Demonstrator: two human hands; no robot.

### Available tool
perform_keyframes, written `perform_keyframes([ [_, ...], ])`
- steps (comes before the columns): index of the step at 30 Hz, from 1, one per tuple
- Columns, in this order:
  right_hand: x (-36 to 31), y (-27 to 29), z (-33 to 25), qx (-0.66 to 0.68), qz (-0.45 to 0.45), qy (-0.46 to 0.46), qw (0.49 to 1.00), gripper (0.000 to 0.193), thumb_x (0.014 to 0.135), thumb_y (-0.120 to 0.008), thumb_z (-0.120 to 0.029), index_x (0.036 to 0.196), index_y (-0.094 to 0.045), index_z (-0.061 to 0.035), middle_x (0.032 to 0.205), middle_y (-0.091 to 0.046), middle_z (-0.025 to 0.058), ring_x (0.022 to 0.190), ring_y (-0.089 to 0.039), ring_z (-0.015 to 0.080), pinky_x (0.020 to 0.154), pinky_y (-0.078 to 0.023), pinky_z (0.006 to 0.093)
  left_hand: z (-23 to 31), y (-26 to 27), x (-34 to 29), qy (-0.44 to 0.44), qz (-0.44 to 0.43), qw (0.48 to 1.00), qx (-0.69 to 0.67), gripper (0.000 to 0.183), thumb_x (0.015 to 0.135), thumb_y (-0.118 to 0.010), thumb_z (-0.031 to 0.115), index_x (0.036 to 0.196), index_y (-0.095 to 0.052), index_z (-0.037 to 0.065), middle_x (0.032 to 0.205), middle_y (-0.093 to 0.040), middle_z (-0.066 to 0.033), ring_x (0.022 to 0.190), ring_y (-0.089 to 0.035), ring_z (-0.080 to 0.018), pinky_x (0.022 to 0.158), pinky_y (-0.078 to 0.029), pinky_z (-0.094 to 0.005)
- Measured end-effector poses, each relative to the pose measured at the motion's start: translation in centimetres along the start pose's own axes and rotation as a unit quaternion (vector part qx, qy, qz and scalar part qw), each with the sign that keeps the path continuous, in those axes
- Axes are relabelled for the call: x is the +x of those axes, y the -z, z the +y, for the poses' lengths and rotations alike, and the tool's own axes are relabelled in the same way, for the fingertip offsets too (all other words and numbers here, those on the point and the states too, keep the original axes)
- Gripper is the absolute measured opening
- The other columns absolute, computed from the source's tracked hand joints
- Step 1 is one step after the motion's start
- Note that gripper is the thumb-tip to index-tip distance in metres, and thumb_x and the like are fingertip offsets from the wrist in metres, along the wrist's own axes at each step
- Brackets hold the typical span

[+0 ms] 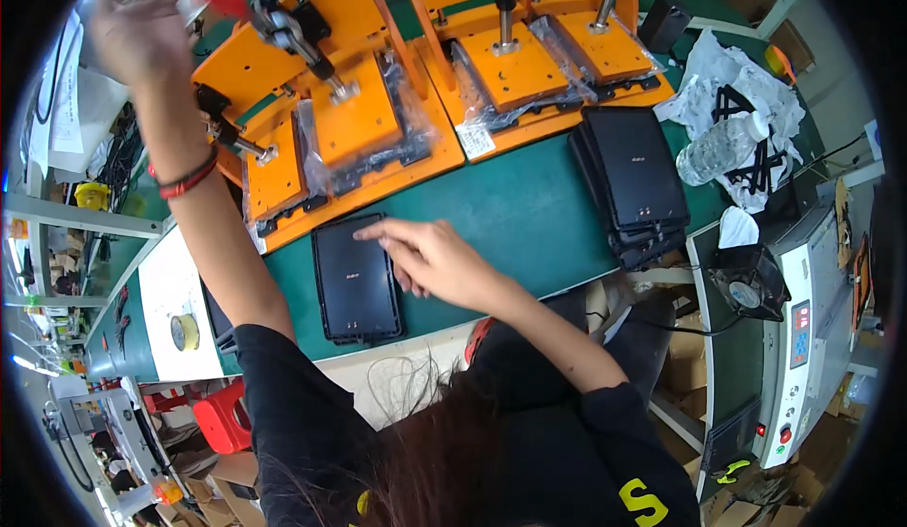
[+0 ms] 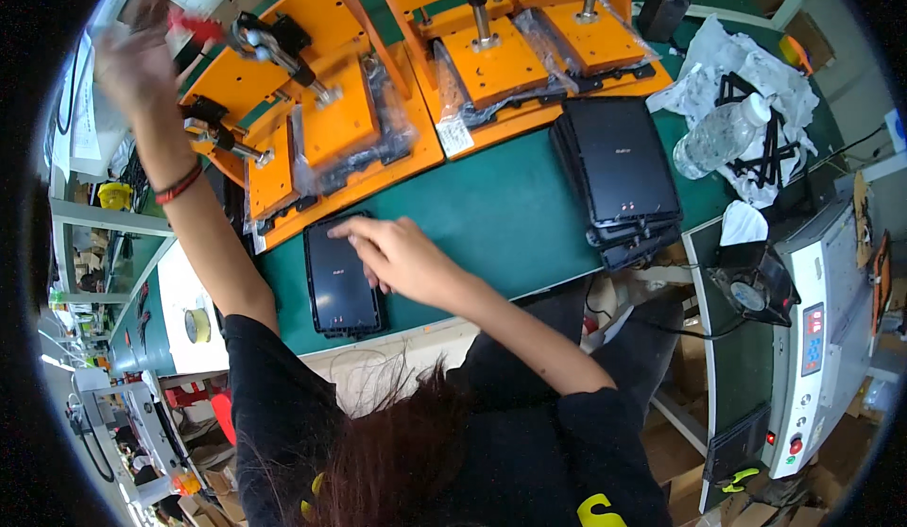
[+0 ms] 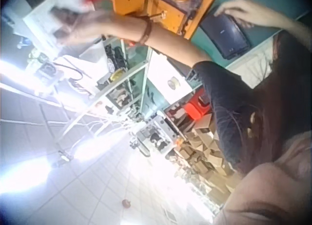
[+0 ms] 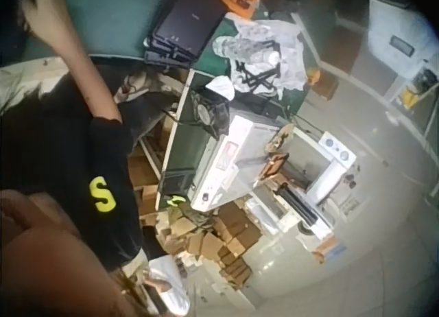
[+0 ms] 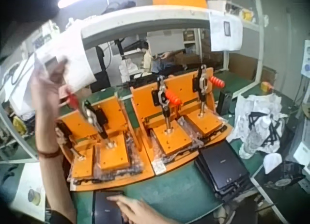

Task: The person assembles black rectangular electronic devices by hand in a factory setting. They retrieve frames and panels from cardboard boxes, fit the frames onto the panels, and place the assembled units into orange clamping jigs on the workbench. The process involves repetitive pick, align, and place actions.

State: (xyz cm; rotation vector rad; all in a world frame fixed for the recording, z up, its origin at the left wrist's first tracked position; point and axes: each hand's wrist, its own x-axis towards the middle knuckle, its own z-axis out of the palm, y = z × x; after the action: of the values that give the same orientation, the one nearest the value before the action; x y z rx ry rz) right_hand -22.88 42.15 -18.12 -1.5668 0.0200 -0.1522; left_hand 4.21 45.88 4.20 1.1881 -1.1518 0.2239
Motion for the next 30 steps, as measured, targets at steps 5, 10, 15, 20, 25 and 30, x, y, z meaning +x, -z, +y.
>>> perform_keyframes([
  [5,-1.9,0.4,-0.9,0.014,0.024,-0.005,1.000,0.027,0.098,-0.041,-0.011,0.118,-0.059,-0.0066,0.055,-0.053,0.0021,0.047,-0.052,0.0069,0.045,-0.043,0.0232,-2.1,-2.7,-4.1,0.005,-0.295,0.852,0.432,0.047,0.098,-0.034,0.039,0.102,-0.062,0.001,0.088,-0.066,-0.0148,0.082,-0.062,-0.0261,0.074,-0.046,-0.0366],
  [10,-2.7,0.5,-2.5,0.024,0.023,0.033,0.999,0.024,0.097,-0.043,-0.009,0.115,-0.059,-0.0049,0.054,-0.054,0.0033,0.046,-0.053,0.0094,0.046,-0.046,0.0264,-5.0,-3.9,-6.4,-0.058,-0.426,0.766,0.478,0.033,0.097,-0.041,0.026,0.111,-0.058,0.002,0.103,-0.062,-0.0171,0.090,-0.059,-0.0319,0.081,-0.046,-0.0392],
  [15,-8.7,2.9,-1.1,0.020,0.093,0.127,0.987,0.023,0.096,-0.043,-0.011,0.112,-0.058,-0.0053,0.053,-0.057,0.0057,0.045,-0.056,0.0125,0.045,-0.046,0.0273,-3.2,-6.8,-8.0,-0.184,-0.344,0.731,0.560,0.034,0.083,-0.050,0.004,0.116,-0.055,-0.002,0.111,-0.057,-0.0209,0.094,-0.056,-0.0380,0.083,-0.045,-0.0449],
  [20,-19.4,5.3,-0.3,0.072,0.109,0.082,0.988,0.027,0.099,-0.037,-0.016,0.112,-0.056,-0.0019,0.061,-0.060,0.0067,0.051,-0.059,0.0119,0.048,-0.047,0.0256,1.6,-14.6,-16.3,-0.371,-0.378,0.777,0.340,0.023,0.093,-0.044,0.007,0.107,-0.055,-0.007,0.102,-0.059,-0.0224,0.097,-0.056,-0.0382,0.087,-0.044,-0.0444],
  [25,-34.2,5.9,-1.8,-0.031,0.412,0.087,0.906,0.026,0.097,-0.040,-0.014,0.112,-0.058,-0.0027,0.068,-0.059,0.0051,0.064,-0.060,0.0106,0.059,-0.049,0.0259,9.5,-29.6,-19.7,-0.419,-0.552,0.705,0.152,0.014,0.082,-0.048,0.006,0.089,-0.056,-0.003,0.094,-0.056,-0.0203,0.088,-0.055,-0.0348,0.075,-0.045,-0.0445],
  [30,-48.7,-0.9,-6.1,-0.105,0.742,0.029,0.662,0.025,0.094,-0.044,-0.011,0.113,-0.059,-0.0033,0.072,-0.061,0.0062,0.069,-0.061,0.0114,0.069,-0.049,0.0264,12.1,-39.3,-21.9,-0.424,-0.560,0.712,-0.016,0.018,0.086,-0.047,0.005,0.098,-0.058,-0.003,0.096,-0.060,-0.0190,0.090,-0.057,-0.0351,0.080,-0.046,-0.0418],
])
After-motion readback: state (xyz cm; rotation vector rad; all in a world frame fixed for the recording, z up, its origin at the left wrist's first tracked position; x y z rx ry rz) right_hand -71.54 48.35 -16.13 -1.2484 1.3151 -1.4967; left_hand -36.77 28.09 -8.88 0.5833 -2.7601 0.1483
